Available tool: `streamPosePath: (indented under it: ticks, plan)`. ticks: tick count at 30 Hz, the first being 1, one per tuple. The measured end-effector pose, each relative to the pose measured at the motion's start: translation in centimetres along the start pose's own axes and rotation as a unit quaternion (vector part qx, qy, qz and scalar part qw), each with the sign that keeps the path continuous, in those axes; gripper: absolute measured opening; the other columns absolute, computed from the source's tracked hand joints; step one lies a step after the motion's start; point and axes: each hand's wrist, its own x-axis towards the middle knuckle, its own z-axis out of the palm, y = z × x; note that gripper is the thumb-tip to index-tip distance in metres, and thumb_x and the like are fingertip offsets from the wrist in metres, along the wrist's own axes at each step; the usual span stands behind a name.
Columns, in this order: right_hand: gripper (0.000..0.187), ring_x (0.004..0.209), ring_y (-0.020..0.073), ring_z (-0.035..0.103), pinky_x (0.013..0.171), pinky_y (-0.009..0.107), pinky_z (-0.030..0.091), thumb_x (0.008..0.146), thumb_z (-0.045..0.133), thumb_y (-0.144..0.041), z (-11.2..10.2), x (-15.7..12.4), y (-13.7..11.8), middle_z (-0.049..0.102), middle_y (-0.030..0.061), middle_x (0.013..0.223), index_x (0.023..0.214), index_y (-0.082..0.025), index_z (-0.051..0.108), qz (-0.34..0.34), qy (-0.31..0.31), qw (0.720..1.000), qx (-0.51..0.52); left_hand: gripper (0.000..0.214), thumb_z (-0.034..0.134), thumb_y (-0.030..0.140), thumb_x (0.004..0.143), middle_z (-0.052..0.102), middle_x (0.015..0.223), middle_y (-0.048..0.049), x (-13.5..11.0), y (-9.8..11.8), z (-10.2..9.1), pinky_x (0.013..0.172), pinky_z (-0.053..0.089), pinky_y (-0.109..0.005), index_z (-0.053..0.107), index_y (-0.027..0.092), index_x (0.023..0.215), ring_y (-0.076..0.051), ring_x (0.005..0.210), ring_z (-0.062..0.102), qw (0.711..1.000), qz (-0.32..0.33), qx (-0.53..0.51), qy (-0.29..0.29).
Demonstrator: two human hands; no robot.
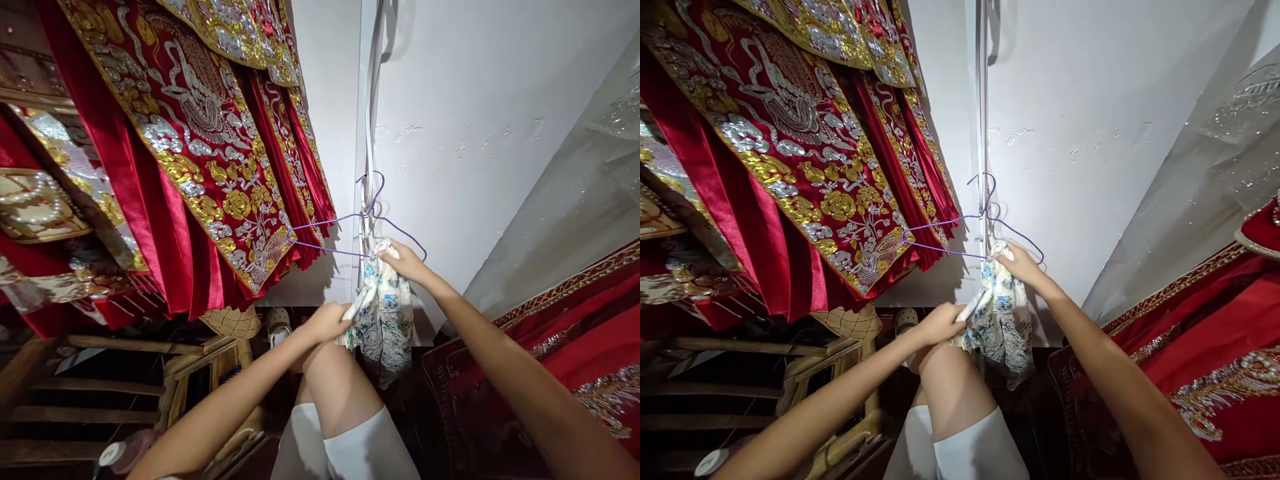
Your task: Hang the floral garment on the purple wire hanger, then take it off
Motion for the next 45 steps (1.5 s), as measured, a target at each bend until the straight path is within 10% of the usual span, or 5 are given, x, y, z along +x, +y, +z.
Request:
streamPosePath:
  ticks: [10, 22, 30, 37, 45]
  plan:
    - [0.032, 0.081, 0.0237, 0.06, 0.075, 0.033, 0.043, 0.089, 0.064, -0.053, -3.8, -4.3, 4.7, 0.071, 0.0049, 0.086, 0.085, -0.021, 0.07, 0.005, 0.036, 0.998, -0.051, 0.015, 0.056, 0.014, 0.084, 0.074, 0.088, -0.0157, -1.3, -3.3, -8.0, 0.106, 0.039, -0.047, 0.07, 0.018, 0.085, -0.032, 0.096, 0.068, 0.973, -0.058, 0.211, 0.07]
    - [0.055, 0.057, 0.0153, 0.037, 0.058, 0.029, 0.032, 0.095, 0.047, -0.066, -5.6, -5.6, 2.0, 0.035, -0.0032, 0.054, 0.061, -0.022, 0.049, 0.04, 0.0, 0.988, -0.147, 0.02, 0.054, 0.007, 0.076, 0.074, 0.081, -0.0128, -0.1, -0.7, -13.1, 0.075, 0.049, -0.031, 0.072, 0.015, 0.074, -0.024, 0.078, 0.068, 0.959, -0.191, 0.184, 0.099]
    - [0.056, 0.062, 0.0174, 0.046, 0.06, 0.028, 0.037, 0.086, 0.059, -0.07, -4.6, -5.3, 1.9, 0.039, -0.002, 0.054, 0.059, -0.022, 0.051, 0.079, 0.009, 0.993, -0.086, 0.022, 0.043, 0.009, 0.089, 0.068, 0.105, -0.0138, -1.2, -0.1, -14.1, 0.088, 0.053, -0.042, 0.057, 0.018, 0.104, -0.028, 0.097, 0.064, 0.934, -0.031, 0.137, 0.327]
    - [0.06, 0.059, 0.0157, 0.048, 0.056, 0.028, 0.039, 0.083, 0.057, -0.078, -2.7, -7.2, 0.2, 0.048, -0.001, 0.059, 0.065, -0.021, 0.054, 0.081, -0.013, 0.997, 0.011, 0.046, 0.04, 0.004, 0.088, 0.068, 0.12, -0.0125, 2.6, 2.0, -15.7, 0.098, 0.05, -0.043, 0.054, 0.018, 0.129, -0.026, 0.112, 0.062, 0.956, 0.084, 0.115, 0.258]
    - [0.077, 0.07, 0.0228, 0.066, 0.062, 0.031, 0.053, 0.073, 0.083, -0.049, -5.8, -11.8, -2.4, 0.071, 0.0051, 0.084, 0.138, -0.02, 0.055, 0.021, 0.012, 0.997, -0.075, 0.035, 0.042, 0.005, 0.086, 0.063, 0.106, -0.0099, 5.1, -1.2, -15.2, 0.098, 0.049, -0.043, 0.063, 0.019, 0.111, -0.026, 0.105, 0.057, 0.968, 0.102, 0.118, 0.198]
